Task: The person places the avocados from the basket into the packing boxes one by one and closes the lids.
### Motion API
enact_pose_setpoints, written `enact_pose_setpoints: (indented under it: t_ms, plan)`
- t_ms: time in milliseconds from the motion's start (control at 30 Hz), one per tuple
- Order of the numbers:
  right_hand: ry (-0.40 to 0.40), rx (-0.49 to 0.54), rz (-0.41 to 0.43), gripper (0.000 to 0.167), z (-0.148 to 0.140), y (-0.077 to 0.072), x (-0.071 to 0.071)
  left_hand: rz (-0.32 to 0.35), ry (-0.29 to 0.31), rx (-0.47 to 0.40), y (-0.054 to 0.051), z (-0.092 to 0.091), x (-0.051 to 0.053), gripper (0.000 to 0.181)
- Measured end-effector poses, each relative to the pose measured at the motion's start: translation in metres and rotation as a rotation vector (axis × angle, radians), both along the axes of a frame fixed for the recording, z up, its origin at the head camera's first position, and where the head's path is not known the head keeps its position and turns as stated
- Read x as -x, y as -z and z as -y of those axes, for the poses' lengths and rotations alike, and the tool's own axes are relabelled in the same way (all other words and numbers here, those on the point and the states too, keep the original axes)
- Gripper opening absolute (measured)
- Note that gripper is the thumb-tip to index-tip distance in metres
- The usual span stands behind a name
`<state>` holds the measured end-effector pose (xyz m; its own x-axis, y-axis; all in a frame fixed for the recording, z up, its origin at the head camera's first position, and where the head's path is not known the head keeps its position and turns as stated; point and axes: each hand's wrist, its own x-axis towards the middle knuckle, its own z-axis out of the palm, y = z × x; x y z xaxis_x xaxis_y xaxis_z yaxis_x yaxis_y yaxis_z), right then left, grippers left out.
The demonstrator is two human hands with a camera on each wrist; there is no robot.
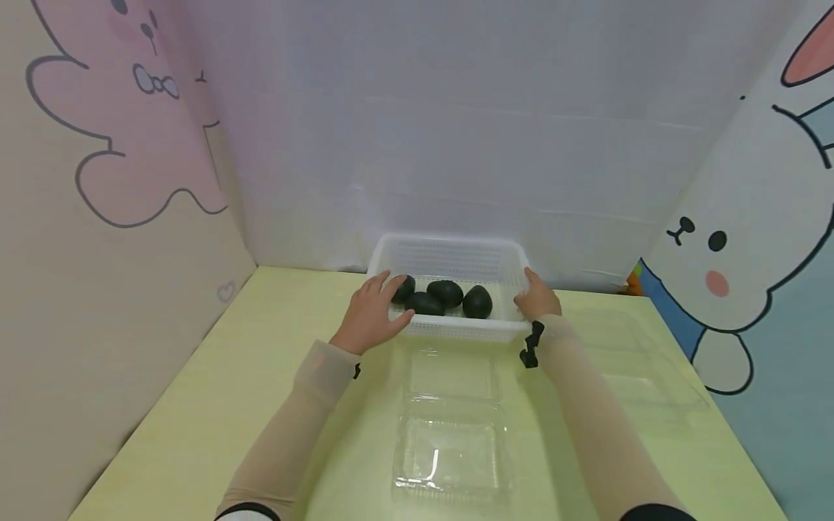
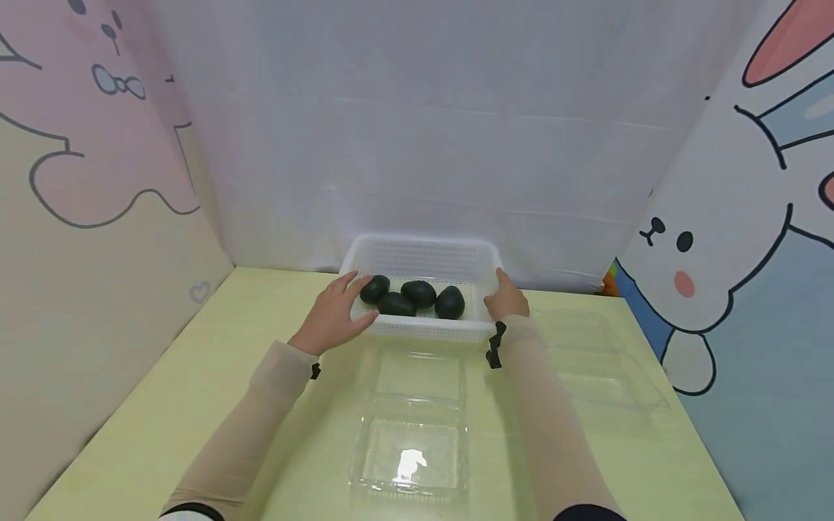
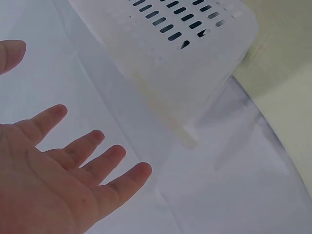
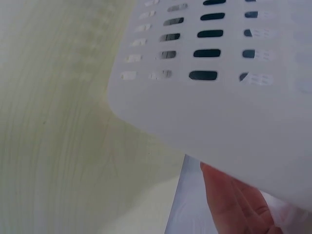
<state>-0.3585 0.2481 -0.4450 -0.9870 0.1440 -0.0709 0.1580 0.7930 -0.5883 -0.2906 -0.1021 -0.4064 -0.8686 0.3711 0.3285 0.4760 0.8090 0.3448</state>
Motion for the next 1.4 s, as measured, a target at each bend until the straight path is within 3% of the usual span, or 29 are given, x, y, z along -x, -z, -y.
enact_pose_setpoints:
  t_ms: [467,833,1200,1400]
  plan:
    - [-0.001,-0.011,-0.018,0.074,0.001,-0.002,-0.001,0.064,-0.001,0.034,-0.013,-0.007,0.025,0.067]
    - [-0.005,0.008,-0.02,0.073,-0.001,0.0,-0.001,0.097,-0.02,0.09,-0.012,-0.012,0.048,0.066]
    - [0.001,0.033,0.006,0.073,0.003,-0.001,-0.003,0.119,-0.023,0.116,-0.026,-0.021,0.062,0.065]
    - [0.002,0.012,-0.011,0.072,0.0,0.0,-0.002,0.129,-0.027,0.117,-0.029,-0.022,0.07,0.063]
